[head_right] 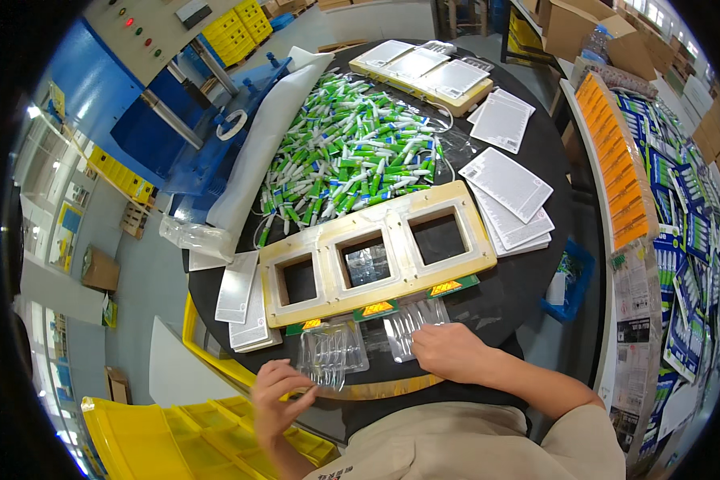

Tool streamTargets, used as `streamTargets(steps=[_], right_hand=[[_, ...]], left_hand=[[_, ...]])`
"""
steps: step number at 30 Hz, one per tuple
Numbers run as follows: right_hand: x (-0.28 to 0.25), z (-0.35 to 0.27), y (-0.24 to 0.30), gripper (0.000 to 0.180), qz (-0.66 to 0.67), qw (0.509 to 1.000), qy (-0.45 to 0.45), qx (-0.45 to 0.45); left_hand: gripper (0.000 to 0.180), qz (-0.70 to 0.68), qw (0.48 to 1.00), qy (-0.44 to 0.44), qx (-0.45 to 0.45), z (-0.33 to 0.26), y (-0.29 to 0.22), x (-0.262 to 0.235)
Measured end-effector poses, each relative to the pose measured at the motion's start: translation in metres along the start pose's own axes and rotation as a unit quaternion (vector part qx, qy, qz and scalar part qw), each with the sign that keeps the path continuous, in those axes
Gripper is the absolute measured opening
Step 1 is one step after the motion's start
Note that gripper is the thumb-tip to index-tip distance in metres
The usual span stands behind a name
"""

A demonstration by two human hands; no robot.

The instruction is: The person picks green cylindrical batteries from a large pile on a rotating table and places them into a wooden jig with multiple slots. They then cover the filled jig with white paper sheets and move the jig aside. The person repeats this process, filling the jig with batteries and covering it with paper.

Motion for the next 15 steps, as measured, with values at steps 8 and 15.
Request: streamTargets(steps=[8, 15], right_hand=[[-0.012, 0.005, -0.004, 0.01, 0.039, 0.996, 0.077, -0.018], [0.019, 0.021, -0.008, 0.011, 0.037, 0.992, 0.101, -0.063]], left_hand=[[0.015, 0.087, 0.994, -0.07, -0.017, 0.068, 0.055, 0.0], [0.011, 0.193, 0.979, 0.023, -0.056, 0.069, 0.103, 0.025]])
Point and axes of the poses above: each hand's wrist, its own z-axis towards the middle knuckle, its own x-axis out of the palm, y = z × x, the point moved 1 cm from there along z, towards the middle knuckle, and after that the axes turned 11 degrees about y, right-handed, at the moved point
